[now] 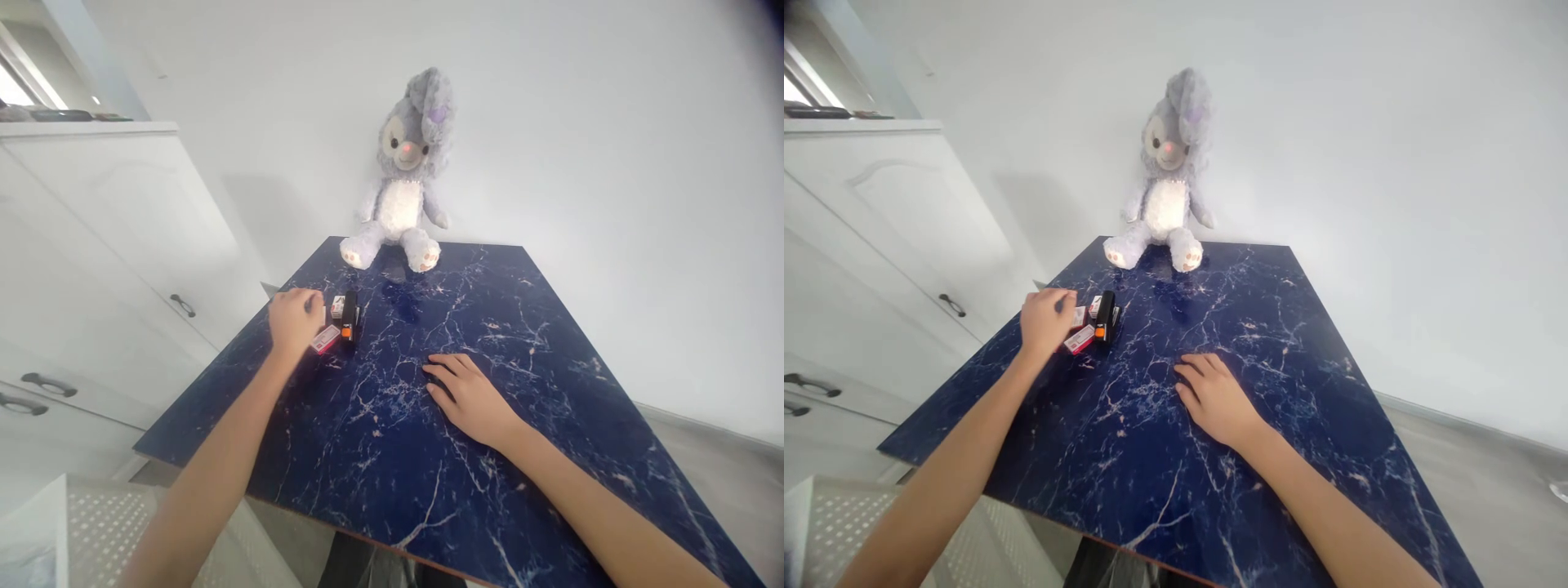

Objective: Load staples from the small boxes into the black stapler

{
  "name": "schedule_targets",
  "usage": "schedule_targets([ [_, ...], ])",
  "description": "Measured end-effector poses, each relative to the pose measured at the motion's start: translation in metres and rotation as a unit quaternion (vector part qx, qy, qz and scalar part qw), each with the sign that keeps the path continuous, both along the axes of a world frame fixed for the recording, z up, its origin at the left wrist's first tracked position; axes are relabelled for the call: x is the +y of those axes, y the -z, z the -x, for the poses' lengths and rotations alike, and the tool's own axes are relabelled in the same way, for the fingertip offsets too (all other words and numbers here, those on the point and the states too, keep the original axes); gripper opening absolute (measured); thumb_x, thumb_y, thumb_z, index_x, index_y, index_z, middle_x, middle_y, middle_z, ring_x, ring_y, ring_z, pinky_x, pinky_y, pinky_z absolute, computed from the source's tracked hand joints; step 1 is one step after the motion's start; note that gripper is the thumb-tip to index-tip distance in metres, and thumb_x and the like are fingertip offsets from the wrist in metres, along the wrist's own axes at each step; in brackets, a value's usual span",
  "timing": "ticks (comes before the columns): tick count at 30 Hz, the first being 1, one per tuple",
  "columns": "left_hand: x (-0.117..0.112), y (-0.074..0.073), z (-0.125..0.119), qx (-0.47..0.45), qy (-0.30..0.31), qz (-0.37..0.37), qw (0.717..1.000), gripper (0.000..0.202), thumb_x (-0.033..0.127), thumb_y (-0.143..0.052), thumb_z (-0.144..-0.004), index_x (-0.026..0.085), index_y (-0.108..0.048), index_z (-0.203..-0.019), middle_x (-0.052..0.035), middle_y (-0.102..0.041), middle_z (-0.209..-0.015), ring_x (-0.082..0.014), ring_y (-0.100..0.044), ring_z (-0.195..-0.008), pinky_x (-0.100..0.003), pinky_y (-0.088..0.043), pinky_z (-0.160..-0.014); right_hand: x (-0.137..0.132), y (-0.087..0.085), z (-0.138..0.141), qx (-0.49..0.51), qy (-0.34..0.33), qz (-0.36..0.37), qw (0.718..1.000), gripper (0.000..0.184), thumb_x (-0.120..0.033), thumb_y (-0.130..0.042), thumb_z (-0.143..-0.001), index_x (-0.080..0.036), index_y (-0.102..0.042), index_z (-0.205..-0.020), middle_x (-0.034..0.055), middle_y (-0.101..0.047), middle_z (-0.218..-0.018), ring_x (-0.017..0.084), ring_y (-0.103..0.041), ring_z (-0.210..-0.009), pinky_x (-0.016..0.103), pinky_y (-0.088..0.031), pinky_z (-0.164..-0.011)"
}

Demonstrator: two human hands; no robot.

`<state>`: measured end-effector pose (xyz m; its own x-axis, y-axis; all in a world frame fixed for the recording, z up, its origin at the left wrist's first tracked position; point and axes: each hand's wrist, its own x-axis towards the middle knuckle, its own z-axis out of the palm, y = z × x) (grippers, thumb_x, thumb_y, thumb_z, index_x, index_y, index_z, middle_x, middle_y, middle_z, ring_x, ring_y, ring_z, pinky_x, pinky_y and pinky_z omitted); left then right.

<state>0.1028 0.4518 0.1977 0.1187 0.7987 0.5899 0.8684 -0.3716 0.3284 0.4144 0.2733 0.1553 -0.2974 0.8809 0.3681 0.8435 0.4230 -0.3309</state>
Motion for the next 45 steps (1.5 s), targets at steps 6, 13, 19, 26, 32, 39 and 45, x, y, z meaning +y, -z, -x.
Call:
schedule_targets([
  [6,0.056,0.018,0.024,-0.036,0.167,0.206,0.963,0.05,0.046,-0.041,-0.098,0.019,-0.067,-0.13,-0.0081,-0.065,-0.138,-0.0267,-0.057,-0.129,-0.041,-0.04,-0.111,0.001,0.0,-0.001,-0.003,0.001,-0.004,1.0,0.035,-0.031,-0.047,-0.101,-0.023,-0.064,-0.13,0.0099,-0.062,-0.135,0.032,-0.054,-0.125,0.056,-0.046,-0.107],
  [13,0.041,0.012,-0.033,0.034,0.324,0.235,0.916,0.046,0.045,-0.045,-0.098,0.023,-0.068,-0.131,-0.0096,-0.071,-0.127,-0.0275,-0.066,-0.111,-0.041,-0.048,-0.101,0.001,-0.002,0.001,0.032,0.009,0.008,0.999,0.042,-0.03,-0.051,-0.098,-0.025,-0.054,-0.14,0.01,-0.061,-0.136,0.031,-0.054,-0.125,0.055,-0.047,-0.107],
  [19,-0.023,0.015,-0.099,0.054,0.447,0.23,0.863,0.045,0.039,-0.054,-0.097,0.031,-0.058,-0.141,-0.0069,-0.069,-0.128,-0.0246,-0.062,-0.115,-0.041,-0.048,-0.101,0.002,-0.005,-0.005,0.123,0.036,0.01,0.992,0.082,-0.035,-0.072,-0.083,-0.028,-0.03,-0.153,0.0134,-0.046,-0.149,0.034,-0.043,-0.139,0.056,-0.042,-0.111],
  [26,-0.041,0.016,-0.1,0.052,0.411,0.175,0.893,0.034,0.037,-0.047,-0.101,0.026,-0.067,-0.127,-0.0057,-0.074,-0.116,-0.0241,-0.064,-0.107,-0.042,-0.048,-0.095,0.008,-0.016,-0.025,0.175,-0.018,0.046,0.983,0.035,-0.033,-0.079,-0.08,-0.024,-0.061,-0.109,0.0065,-0.064,-0.116,0.025,-0.062,-0.108,0.042,-0.051,-0.094],
  [32,-0.031,0.017,-0.072,0.044,0.372,0.128,0.919,0.029,0.034,-0.05,-0.099,0.024,-0.074,-0.111,-0.007,-0.075,-0.111,-0.0251,-0.061,-0.112,-0.045,-0.046,-0.1,0.01,-0.013,-0.024,0.174,0.008,0.027,0.984,0.03,-0.036,-0.08,-0.079,-0.023,-0.061,-0.098,0.0062,-0.063,-0.109,0.024,-0.062,-0.1,0.038,-0.052,-0.087],
  [39,-0.04,0.005,-0.073,0.047,0.423,0.102,0.899,0.025,0.027,-0.055,-0.094,0.025,-0.076,-0.108,-0.0044,-0.076,-0.106,-0.0238,-0.062,-0.104,-0.043,-0.048,-0.096,0.011,-0.013,-0.025,0.169,0.152,0.082,0.97,0.032,-0.049,-0.075,-0.08,-0.024,-0.055,-0.087,-0.0006,-0.064,-0.077,0.019,-0.06,-0.067,0.03,-0.044,-0.059],
  [45,-0.042,-0.005,-0.069,0.102,0.46,0.167,0.866,0.034,0.022,-0.063,-0.084,0.029,-0.074,-0.116,-0.0049,-0.074,-0.113,-0.0273,-0.059,-0.112,-0.045,-0.046,-0.099,0.009,-0.022,-0.039,0.148,0.101,0.127,0.976,0.022,-0.041,-0.071,-0.083,-0.024,-0.057,-0.087,-0.0003,-0.068,-0.082,0.019,-0.063,-0.071,0.029,-0.045,-0.062],
])
